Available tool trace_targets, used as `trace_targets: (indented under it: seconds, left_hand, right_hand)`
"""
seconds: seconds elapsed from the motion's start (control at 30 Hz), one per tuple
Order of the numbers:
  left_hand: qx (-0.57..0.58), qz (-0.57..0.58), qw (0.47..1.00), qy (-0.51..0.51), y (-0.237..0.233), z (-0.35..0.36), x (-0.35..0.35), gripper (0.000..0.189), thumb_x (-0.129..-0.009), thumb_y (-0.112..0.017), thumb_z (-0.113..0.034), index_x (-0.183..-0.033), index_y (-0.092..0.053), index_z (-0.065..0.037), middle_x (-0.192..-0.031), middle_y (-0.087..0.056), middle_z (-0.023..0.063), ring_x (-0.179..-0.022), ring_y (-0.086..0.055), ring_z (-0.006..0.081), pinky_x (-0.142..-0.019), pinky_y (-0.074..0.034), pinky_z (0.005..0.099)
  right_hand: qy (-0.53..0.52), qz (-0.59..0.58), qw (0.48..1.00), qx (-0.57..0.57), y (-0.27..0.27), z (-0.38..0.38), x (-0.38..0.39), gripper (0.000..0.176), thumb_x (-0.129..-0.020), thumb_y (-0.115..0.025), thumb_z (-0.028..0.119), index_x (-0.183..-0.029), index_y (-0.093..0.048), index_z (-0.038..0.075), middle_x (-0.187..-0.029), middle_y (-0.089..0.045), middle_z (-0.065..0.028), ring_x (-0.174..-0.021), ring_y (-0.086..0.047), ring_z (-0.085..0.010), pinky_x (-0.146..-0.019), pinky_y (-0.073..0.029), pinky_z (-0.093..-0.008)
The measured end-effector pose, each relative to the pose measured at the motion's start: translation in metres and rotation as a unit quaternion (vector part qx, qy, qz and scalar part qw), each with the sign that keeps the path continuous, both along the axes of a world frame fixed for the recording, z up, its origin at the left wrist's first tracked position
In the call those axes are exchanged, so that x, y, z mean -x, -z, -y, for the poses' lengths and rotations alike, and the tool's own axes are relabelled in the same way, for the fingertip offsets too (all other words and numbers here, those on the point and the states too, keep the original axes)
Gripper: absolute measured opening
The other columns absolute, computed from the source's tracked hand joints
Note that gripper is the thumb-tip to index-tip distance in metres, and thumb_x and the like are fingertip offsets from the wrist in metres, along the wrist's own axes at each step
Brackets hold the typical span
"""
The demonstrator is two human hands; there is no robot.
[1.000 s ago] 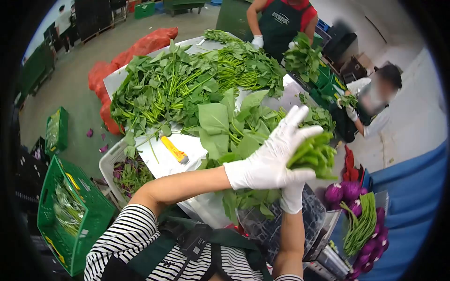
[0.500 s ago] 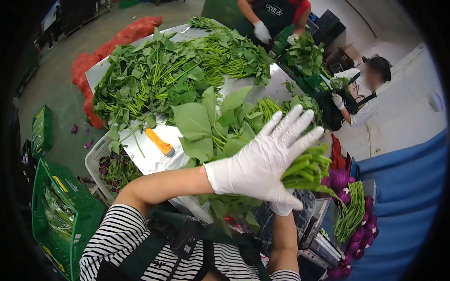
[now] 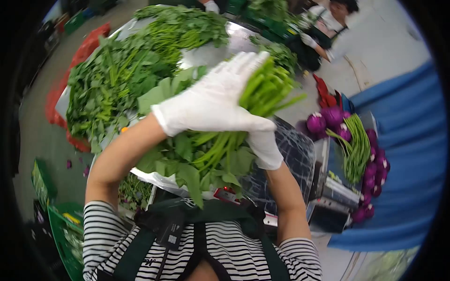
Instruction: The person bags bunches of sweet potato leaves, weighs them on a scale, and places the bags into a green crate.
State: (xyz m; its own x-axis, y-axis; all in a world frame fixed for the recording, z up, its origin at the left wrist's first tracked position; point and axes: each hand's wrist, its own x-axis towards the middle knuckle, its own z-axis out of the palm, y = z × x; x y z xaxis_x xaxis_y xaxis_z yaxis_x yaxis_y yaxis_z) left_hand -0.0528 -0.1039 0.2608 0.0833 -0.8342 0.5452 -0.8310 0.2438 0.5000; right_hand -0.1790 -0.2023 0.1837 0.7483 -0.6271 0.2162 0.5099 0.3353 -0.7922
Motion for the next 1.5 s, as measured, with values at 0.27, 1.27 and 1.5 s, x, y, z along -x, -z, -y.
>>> trace_targets:
  seconds: [0.27, 1.27, 1.5]
  left_hand:
    - [-0.035, -0.032, 0.990, 0.134, -0.043, 0.021, 0.009, 0.115, -0.065, -0.064, -0.072, -0.138, -0.029, 0.010, -0.135, -0.042, 0.0278, -0.127, -0.042, 0.0349, -0.104, -0.035, 0.0360]
    - [-0.059, 0.078, 0.987, 0.126, 0.186, -0.008, 0.054, 0.052, -0.074, -0.070, -0.037, -0.118, -0.057, -0.011, -0.112, -0.051, 0.0116, -0.108, -0.049, 0.0288, -0.094, -0.037, 0.0402]
    - [-0.051, 0.021, 0.991, 0.120, 0.183, -0.012, 0.049, 0.042, -0.074, -0.071, -0.031, -0.111, -0.060, -0.012, -0.109, -0.054, 0.0087, -0.105, -0.050, 0.0280, -0.093, -0.039, 0.0390]
  right_hand:
    - [0.098, -0.057, 0.979, 0.169, -0.051, 0.003, 0.056, 0.052, -0.081, -0.066, 0.018, -0.125, -0.045, 0.000, -0.111, -0.057, -0.0071, -0.101, -0.057, -0.0175, -0.092, -0.046, -0.0348]
    - [0.063, -0.623, 0.437, 0.646, 0.057, 0.044, 0.092, 0.051, -0.061, -0.072, 0.018, -0.105, -0.051, 0.003, -0.098, -0.058, -0.0138, -0.091, -0.059, -0.0301, -0.077, -0.048, -0.0395]
    - [0.030, -0.580, 0.480, 0.658, 0.026, 0.028, 0.094, 0.109, -0.057, -0.082, 0.042, -0.140, -0.027, -0.001, -0.141, -0.034, -0.0224, -0.133, -0.030, -0.0379, -0.111, -0.025, -0.0432]
